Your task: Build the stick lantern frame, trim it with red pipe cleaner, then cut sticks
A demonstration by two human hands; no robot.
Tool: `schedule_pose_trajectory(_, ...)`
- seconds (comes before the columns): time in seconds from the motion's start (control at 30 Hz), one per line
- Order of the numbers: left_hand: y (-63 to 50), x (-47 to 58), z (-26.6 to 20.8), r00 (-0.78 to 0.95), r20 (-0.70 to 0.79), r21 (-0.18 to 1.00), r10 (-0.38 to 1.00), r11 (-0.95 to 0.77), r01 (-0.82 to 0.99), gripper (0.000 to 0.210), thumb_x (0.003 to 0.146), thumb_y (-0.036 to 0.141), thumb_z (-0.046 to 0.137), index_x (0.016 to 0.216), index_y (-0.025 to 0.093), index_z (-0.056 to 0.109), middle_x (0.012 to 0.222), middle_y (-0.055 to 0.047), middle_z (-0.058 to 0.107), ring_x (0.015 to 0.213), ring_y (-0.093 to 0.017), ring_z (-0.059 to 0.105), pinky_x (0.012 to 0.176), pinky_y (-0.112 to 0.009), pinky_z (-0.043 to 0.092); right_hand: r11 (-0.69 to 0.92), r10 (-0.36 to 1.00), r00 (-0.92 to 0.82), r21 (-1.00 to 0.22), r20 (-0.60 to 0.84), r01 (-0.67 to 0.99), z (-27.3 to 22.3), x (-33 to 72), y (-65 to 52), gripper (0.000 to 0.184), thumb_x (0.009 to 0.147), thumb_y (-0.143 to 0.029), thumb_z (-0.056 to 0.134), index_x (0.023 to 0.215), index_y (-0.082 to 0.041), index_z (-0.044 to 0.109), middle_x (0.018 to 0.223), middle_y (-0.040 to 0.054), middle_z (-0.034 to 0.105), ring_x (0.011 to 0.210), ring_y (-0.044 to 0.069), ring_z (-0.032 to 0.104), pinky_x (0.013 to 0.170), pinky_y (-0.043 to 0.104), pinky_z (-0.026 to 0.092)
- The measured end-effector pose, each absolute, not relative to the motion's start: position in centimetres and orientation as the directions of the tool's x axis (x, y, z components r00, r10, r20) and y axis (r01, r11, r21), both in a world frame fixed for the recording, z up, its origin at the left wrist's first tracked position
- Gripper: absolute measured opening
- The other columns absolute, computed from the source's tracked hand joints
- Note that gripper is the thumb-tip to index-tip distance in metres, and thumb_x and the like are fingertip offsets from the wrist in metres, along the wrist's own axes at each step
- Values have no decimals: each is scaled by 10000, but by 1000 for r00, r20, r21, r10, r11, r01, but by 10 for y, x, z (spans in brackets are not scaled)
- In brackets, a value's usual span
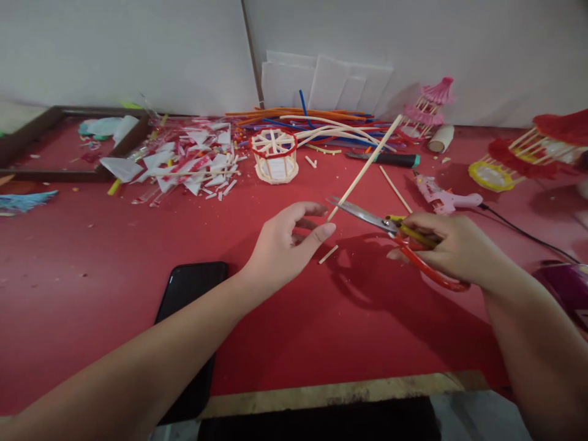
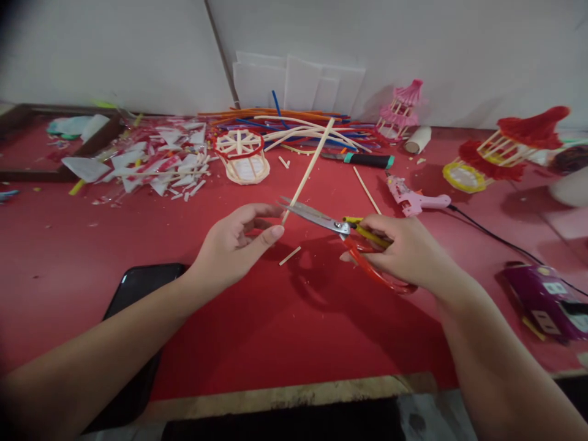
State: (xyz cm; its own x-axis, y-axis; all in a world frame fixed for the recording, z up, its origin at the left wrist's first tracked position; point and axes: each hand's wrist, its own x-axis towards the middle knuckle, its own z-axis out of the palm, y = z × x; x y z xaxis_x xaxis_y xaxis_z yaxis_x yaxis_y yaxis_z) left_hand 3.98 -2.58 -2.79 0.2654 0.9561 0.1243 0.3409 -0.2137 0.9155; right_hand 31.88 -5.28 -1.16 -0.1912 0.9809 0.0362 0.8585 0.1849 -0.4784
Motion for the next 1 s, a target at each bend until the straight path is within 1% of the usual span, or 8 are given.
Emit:
schedule_pose_trajectory(0.1, -24, 40, -27, 263, 78, 970, 962, -134, 204, 207, 838, 321, 690, 985, 177, 704, 962, -50, 743, 897, -164, 692, 722, -221, 554, 218, 970, -243, -412, -10, 885, -12, 312, -56, 467, 736, -673, 657, 863, -225, 619, 641, -15, 549, 552, 133, 442, 515, 279, 343)
schedule_pose_trajectory(0.23, -23, 40, -25, 263, 74, 994, 962, -93, 59, 110, 797, 265, 729, 836, 162, 721, 854, -21, 739, 683, -106, 653, 639, -201, 544, 242, 966, -257, -396, 18, 886, -12, 308, -60, 440, 753, -645, 666, 880, -227, 606, 603, -36, 502, 529, 120, 412, 500, 270, 314)
schedule_pose_trajectory(0.37, -25, 41, -24, 318, 66, 996, 946, -80, 31, 55, 779, 203, 717, 751, 156, 718, 680, 8, 689, 603, -87, 604, 593, -188, 511, 291, 953, -299, -394, 42, 872, -10, 304, -64, 411, 776, -595, 673, 934, -226, 582, 616, -41, 524, 535, 123, 452, 501, 260, 330)
schedule_pose_trajectory(0.6, -28, 47, -27, 345, 101, 995, 933, -95, -34, 30, 751, 182, 705, 738, 157, 692, 747, -20, 724, 678, -122, 659, 649, -225, 540, 310, 944, -329, -298, -15, 903, -11, 287, -69, 494, 797, -568, 646, 1118, -210, 532, 806, 32, 649, 657, 189, 594, 567, 285, 410)
schedule_pose_trajectory(0.7, -29, 48, -27, 358, 110, 994, 927, -113, -12, 29, 758, 173, 684, 736, 156, 690, 717, -20, 721, 656, -117, 656, 622, -211, 530, 320, 939, -342, -278, -32, 906, -11, 282, -71, 482, 812, -532, 629, 1132, -189, 519, 826, 58, 654, 684, 217, 609, 581, 307, 424)
schedule_pose_trajectory(0.8, -31, 49, -27, 375, 130, 990, 918, -138, -4, 43, 766, 160, 658, 738, 158, 690, 711, -20, 720, 633, -107, 646, 592, -193, 512, 344, 931, -366, -308, -15, 887, -11, 280, -71, 443, 803, -513, 637, 1082, -189, 519, 893, 85, 660, 744, 232, 627, 617, 320, 452)
schedule_pose_trajectory(0.9, -32, 50, -26, 387, 150, 988, 910, -156, -16, 56, 768, 143, 638, 739, 162, 682, 751, -22, 730, 655, -105, 651, 613, -193, 517, 334, 934, -358, -329, -13, 883, -12, 277, -71, 411, 798, -508, 631, 1032, -187, 525, 805, 66, 647, 678, 219, 612, 569, 302, 424)
schedule_pose_trajectory(1.0, -32, 49, -25, 394, 148, 987, 907, -163, 5, 56, 769, 144, 638, 727, 159, 672, 712, -17, 714, 632, -101, 639, 606, -195, 512, 287, 950, -312, -350, -16, 892, -13, 275, -70, 270, 817, -428, 602, 945, -202, 532, 685, 22, 609, 572, 184, 561, 523, 283, 377)
